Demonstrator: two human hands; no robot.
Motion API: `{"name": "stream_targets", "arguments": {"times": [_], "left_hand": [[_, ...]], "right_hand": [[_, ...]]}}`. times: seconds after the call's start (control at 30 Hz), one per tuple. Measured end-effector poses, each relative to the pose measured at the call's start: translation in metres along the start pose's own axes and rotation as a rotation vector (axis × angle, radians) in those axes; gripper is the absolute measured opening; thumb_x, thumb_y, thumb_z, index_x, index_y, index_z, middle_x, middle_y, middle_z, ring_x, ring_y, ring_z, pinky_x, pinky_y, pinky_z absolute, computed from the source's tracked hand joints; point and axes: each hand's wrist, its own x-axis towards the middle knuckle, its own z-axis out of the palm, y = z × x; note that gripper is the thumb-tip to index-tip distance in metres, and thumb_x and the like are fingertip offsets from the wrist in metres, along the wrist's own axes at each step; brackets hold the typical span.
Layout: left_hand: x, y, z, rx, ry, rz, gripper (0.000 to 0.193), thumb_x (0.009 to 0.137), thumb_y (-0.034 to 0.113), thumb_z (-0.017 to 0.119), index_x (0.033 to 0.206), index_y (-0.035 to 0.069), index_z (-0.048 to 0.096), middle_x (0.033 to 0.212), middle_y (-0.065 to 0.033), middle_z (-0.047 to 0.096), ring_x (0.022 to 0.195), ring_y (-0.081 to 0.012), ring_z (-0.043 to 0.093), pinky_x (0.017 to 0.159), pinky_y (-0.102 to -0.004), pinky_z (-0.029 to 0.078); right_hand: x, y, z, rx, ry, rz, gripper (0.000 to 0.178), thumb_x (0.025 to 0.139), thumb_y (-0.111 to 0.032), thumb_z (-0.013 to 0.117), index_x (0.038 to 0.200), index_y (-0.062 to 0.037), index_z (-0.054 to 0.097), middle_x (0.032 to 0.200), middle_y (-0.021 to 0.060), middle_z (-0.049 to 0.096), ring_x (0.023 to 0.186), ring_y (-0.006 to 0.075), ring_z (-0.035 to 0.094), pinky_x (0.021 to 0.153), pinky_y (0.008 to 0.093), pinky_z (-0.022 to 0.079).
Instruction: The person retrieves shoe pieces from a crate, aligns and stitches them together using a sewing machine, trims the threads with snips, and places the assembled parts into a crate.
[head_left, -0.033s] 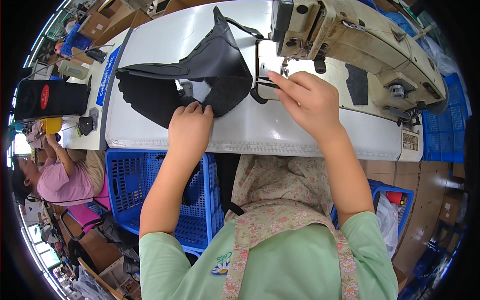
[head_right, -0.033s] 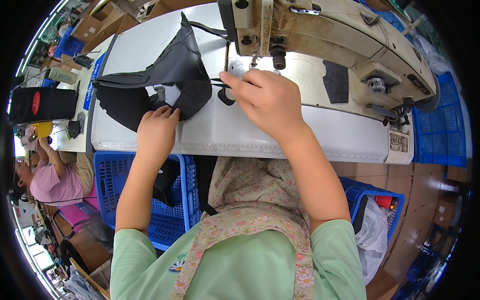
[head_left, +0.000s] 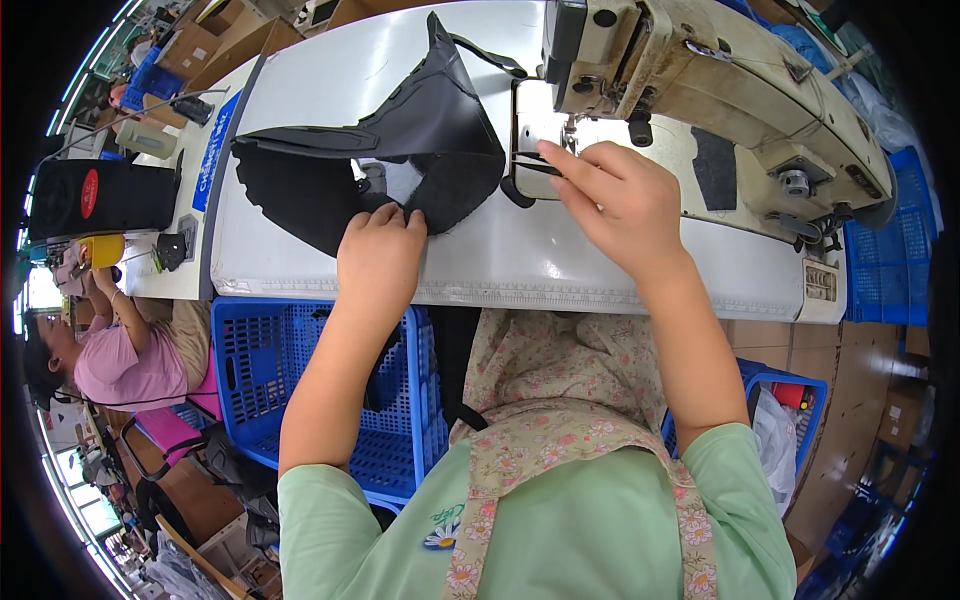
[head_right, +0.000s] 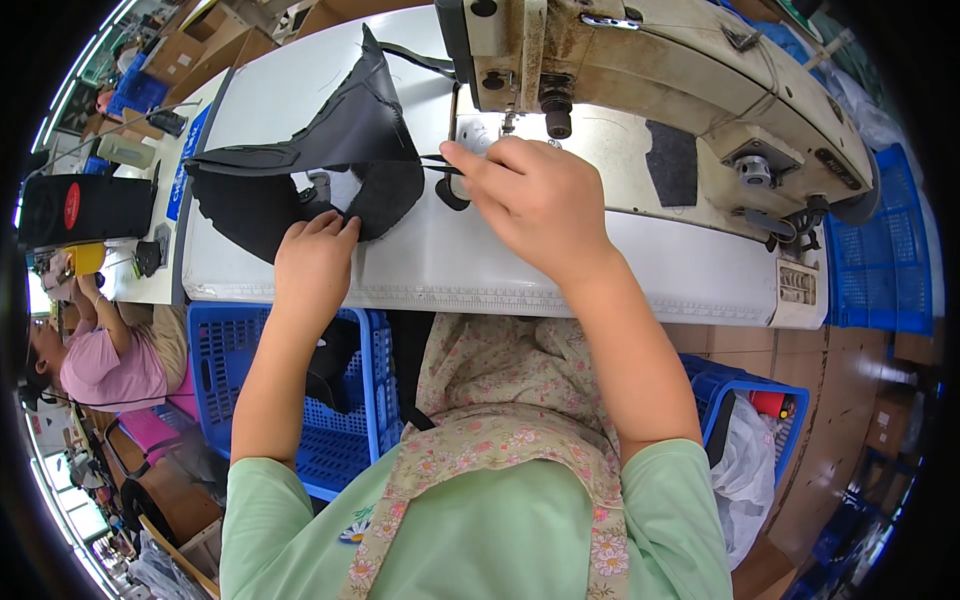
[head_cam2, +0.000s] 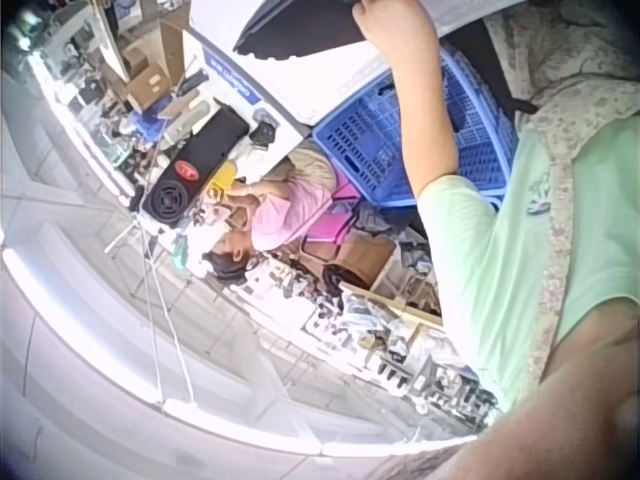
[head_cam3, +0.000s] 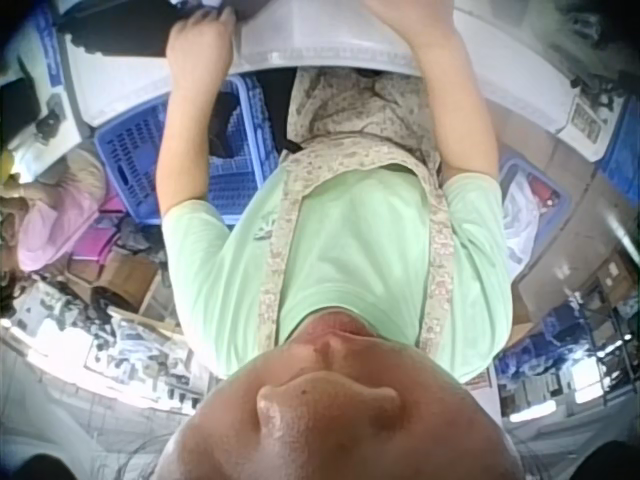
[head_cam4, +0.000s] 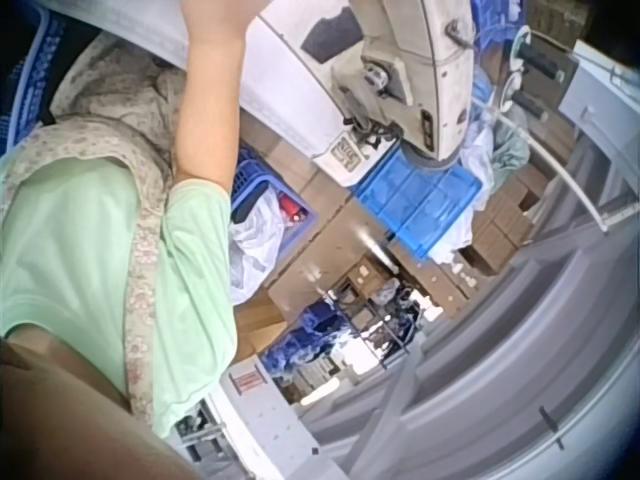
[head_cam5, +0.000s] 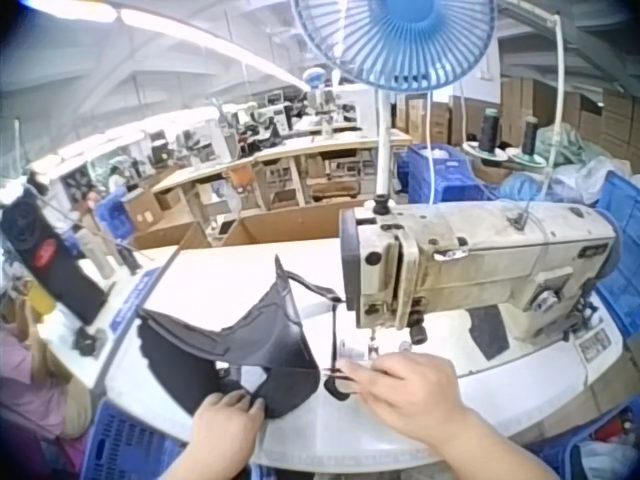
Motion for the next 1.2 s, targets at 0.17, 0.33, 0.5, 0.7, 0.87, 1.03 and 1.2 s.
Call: {"name": "stream_targets", "arguments": {"times": [0.17,0.33,0.5,0.7,0.87,1.03,1.2], "left_hand": [[0.000,0.000,0.000,0.001,-0.018,-0.007,0.031,0.077,0.003,0.057,0.105,0.002,0.070,0.100,-0.0149,0.070,0.104,-0.0251,0.064,0.086,-0.0360,0.048],[-0.002,0.000,0.001,0.012,-0.002,0.012,0.030,0.076,0.005,0.058,0.104,0.001,0.069,0.101,-0.0158,0.070,0.104,-0.0253,0.065,0.085,-0.0356,0.048],[0.000,0.001,0.002,0.012,0.007,0.024,0.030,0.076,0.008,0.059,0.104,0.001,0.069,0.101,-0.0168,0.071,0.104,-0.0257,0.065,0.084,-0.0350,0.048],[0.001,0.005,0.000,0.013,-0.009,-0.023,0.032,0.076,0.002,0.058,0.106,0.002,0.069,0.101,-0.0138,0.071,0.105,-0.0245,0.064,0.086,-0.0360,0.048],[-0.011,0.004,0.005,-0.035,-0.083,-0.124,0.025,0.080,0.013,0.057,0.102,0.005,0.067,0.101,-0.0113,0.070,0.105,-0.0236,0.064,0.085,-0.0374,0.048],[-0.041,0.005,-0.023,-0.436,0.220,-0.319,0.026,0.080,0.004,0.059,0.104,0.002,0.067,0.101,-0.0113,0.070,0.100,-0.0250,0.066,0.083,-0.0365,0.050],[-0.139,-0.056,-0.100,-0.935,0.641,-1.073,0.014,0.091,0.008,0.060,0.101,0.001,0.067,0.089,-0.0043,0.070,0.076,-0.0147,0.065,0.068,-0.0298,0.052]], "right_hand": [[0.000,0.007,0.000,-0.082,-0.093,-0.045,0.040,0.073,-0.008,0.073,0.112,-0.0207,0.072,0.073,-0.0006,0.058,0.062,0.0162,0.055,0.053,0.0304,0.044],[0.003,0.008,0.006,-0.092,-0.032,-0.137,0.040,0.071,-0.008,0.067,0.107,-0.0256,0.071,0.068,-0.0024,0.052,0.059,0.0148,0.054,0.049,0.0304,0.042],[0.004,0.009,0.006,-0.111,-0.088,-0.145,0.043,0.070,-0.008,0.071,0.111,-0.0234,0.071,0.072,-0.0015,0.056,0.062,0.0164,0.055,0.053,0.0309,0.044],[0.009,0.009,0.011,-0.102,-0.076,-0.181,0.034,0.073,-0.009,0.066,0.103,-0.0253,0.073,0.067,-0.0025,0.053,0.060,0.0153,0.054,0.050,0.0314,0.044],[0.007,0.001,0.010,0.092,-0.009,-0.162,0.035,0.071,-0.002,0.071,0.103,-0.0166,0.074,0.074,0.0035,0.061,0.062,0.0190,0.057,0.054,0.0301,0.046],[-0.025,-0.013,0.007,0.322,0.018,0.082,0.036,0.076,0.002,0.074,0.111,-0.0024,0.070,0.087,0.0077,0.065,0.069,0.0129,0.056,0.061,0.0231,0.045],[-0.050,-0.020,0.055,0.497,-0.106,0.573,0.039,0.084,-0.005,0.072,0.123,-0.0033,0.064,0.097,0.0038,0.064,0.083,0.0079,0.055,0.073,0.0211,0.046]]}}
